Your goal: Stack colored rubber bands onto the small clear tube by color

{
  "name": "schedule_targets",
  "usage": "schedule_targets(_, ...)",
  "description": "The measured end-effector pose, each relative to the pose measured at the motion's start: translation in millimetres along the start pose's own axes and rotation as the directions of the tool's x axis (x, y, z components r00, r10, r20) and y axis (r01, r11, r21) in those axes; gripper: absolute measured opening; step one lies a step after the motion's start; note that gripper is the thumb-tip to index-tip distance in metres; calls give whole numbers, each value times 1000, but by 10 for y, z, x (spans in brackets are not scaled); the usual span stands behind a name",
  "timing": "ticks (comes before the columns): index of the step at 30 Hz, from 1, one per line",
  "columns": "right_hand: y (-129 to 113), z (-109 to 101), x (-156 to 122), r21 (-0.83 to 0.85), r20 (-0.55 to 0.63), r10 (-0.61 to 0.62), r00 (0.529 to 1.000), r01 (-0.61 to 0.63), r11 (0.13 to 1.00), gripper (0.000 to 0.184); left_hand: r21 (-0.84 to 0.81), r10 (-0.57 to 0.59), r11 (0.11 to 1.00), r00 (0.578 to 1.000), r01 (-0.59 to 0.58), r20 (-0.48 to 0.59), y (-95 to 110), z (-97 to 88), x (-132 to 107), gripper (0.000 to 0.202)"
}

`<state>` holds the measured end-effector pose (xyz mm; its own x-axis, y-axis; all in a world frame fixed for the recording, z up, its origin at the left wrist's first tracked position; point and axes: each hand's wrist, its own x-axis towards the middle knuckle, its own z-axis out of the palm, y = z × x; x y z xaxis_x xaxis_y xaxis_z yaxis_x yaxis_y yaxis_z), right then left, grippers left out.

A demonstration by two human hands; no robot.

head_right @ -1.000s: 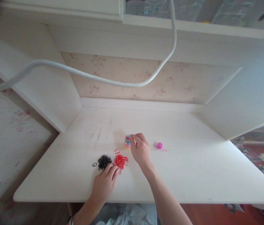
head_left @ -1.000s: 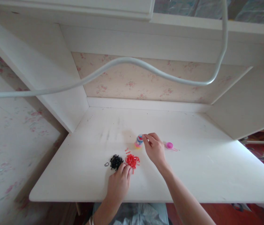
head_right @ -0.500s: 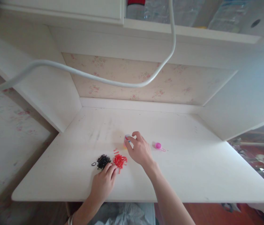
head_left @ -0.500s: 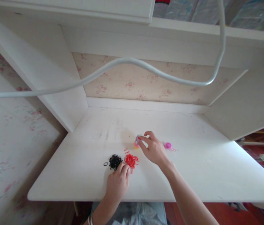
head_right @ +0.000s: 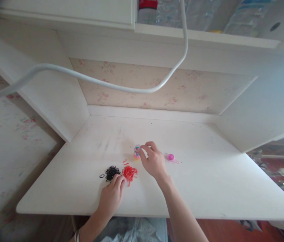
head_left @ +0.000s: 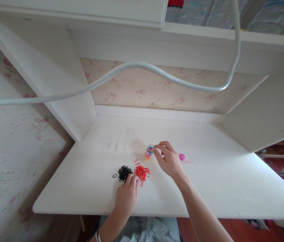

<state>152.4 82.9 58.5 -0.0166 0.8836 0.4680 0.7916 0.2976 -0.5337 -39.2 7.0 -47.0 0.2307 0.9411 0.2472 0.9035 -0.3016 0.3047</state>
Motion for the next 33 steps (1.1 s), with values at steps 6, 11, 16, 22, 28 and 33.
schedule_targets(6, 156, 188, -538, 219, 4, 141, 990, -138, 966, 28, -74, -6, 997, 1000, 4, -22, -8, -17, -4, 19)
schedule_targets(11, 288, 386, -1038, 123, 322, 121, 939, -169, 978, 21, -217, -24, 976, 999, 16, -31, 5, -35, -13, 18)
schedule_targets(16, 272, 448, -1109, 21, 292, 99, 951, -110, 994, 21, -412, -85, 910, 995, 56, -54, 39, -101, 49, 17)
schedule_targets(22, 264, 433, -1078, 19, 269, 29, 963, -35, 999, 21, -592, -151, 802, 986, 82, -68, 183, -348, 286, 18)
schedule_targets(28, 279, 371, -1106, 90, 242, 77, 967, -101, 991, 24, -638, -152, 768, 983, 50, -106, 368, -608, 740, 20)
schedule_targets(33, 307, 358, -1112, 142, 207, 125, 970, -156, 978, 24, -611, -104, 791, 979, -26, -177, 474, -697, 1106, 21)
